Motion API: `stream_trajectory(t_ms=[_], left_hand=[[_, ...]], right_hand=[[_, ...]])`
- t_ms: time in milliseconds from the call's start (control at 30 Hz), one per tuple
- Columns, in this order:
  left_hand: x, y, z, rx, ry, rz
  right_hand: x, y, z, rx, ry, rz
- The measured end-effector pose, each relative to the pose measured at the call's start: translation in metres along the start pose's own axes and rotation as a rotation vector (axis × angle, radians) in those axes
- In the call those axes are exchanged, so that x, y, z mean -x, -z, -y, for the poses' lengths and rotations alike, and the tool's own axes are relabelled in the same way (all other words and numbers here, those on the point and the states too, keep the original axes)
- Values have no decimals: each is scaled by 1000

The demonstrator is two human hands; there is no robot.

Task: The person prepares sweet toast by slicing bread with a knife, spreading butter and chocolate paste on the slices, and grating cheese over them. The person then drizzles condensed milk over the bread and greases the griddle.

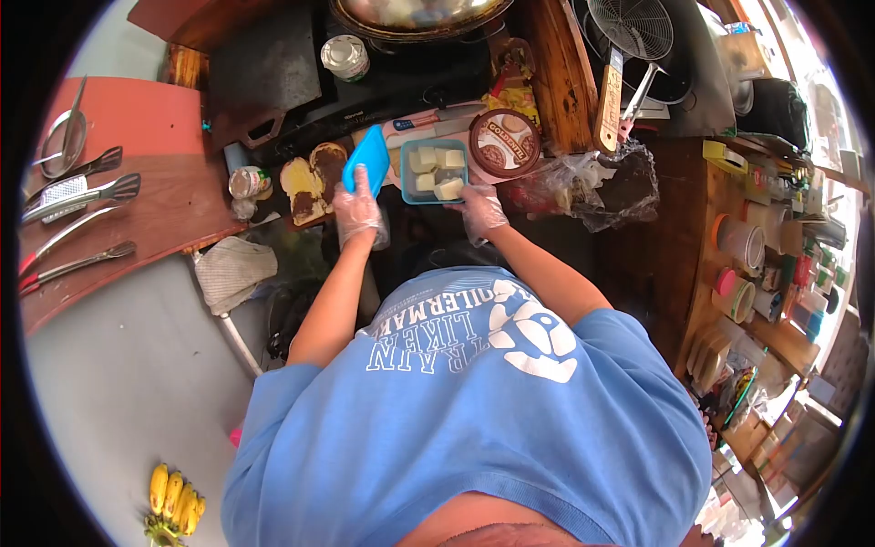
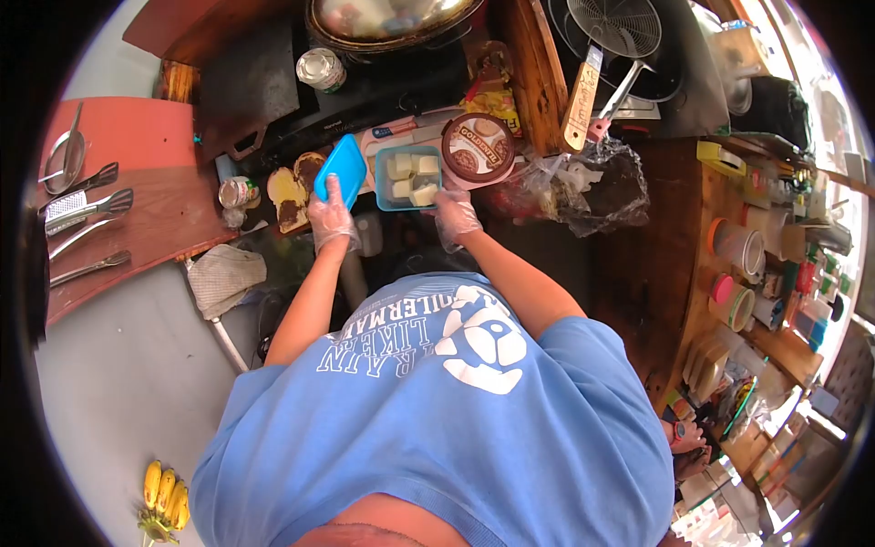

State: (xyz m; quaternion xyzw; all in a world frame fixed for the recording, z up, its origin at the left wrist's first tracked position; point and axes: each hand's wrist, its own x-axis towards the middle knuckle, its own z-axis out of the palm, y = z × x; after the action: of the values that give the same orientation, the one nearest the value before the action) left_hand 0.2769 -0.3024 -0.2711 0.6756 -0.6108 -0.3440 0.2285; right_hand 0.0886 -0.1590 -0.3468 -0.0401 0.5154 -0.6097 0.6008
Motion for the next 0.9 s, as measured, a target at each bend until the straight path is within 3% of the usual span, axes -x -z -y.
stream_trajectory(t_ms=[133, 200, 233, 300, 367, 433, 500, 533, 567, 633, 700, 733, 767, 833, 900], left_hand=[[-27, -6, 38, 11, 88, 121], [-42, -21, 45, -138, 237, 441], [-38, -26, 32, -132, 240, 442], [-26, -36, -9, 406, 629, 666], [-52, -94, 50, 568, 527, 729], [-50, -95, 42, 788, 471, 817], [-31, -68, 10, 913, 477, 974], [-34, -63, 20, 398, 258, 783], [-30, -67, 29, 200, -75, 482], [-37, 18, -34, -234, -322, 675], [-49, 61, -52, -241, -353, 337], [-65, 81, -63, -74, -414, 84], [-63, 139, -119, -163, -395, -21], [-88, 208, -166, -207, -432, -430], [-101, 275, -211, -420, -603, -783]], right_hand=[[28, -15, 36, -2, -7, 75], [37, -20, 42, 17, -3, 54], [40, -21, 42, 24, -4, 54], [44, -23, 41, -30, 42, 55], [41, -26, 39, -21, 36, 23], [35, -18, 29, -16, 31, 9], [22, 5, 11, 504, 236, 126], [17, 7, 9, 703, 342, 154], [12, 5, 8, 908, 451, 164], [10, -3, 10, 1188, 560, 104], [7, -14, 20, 1287, 522, 39], [4, -15, 15, 1224, 560, -18], [4, -20, 18, 1218, 583, -8], [10, -26, 27, 1300, 495, -93], [7, -17, 20, 1437, 532, -129]])
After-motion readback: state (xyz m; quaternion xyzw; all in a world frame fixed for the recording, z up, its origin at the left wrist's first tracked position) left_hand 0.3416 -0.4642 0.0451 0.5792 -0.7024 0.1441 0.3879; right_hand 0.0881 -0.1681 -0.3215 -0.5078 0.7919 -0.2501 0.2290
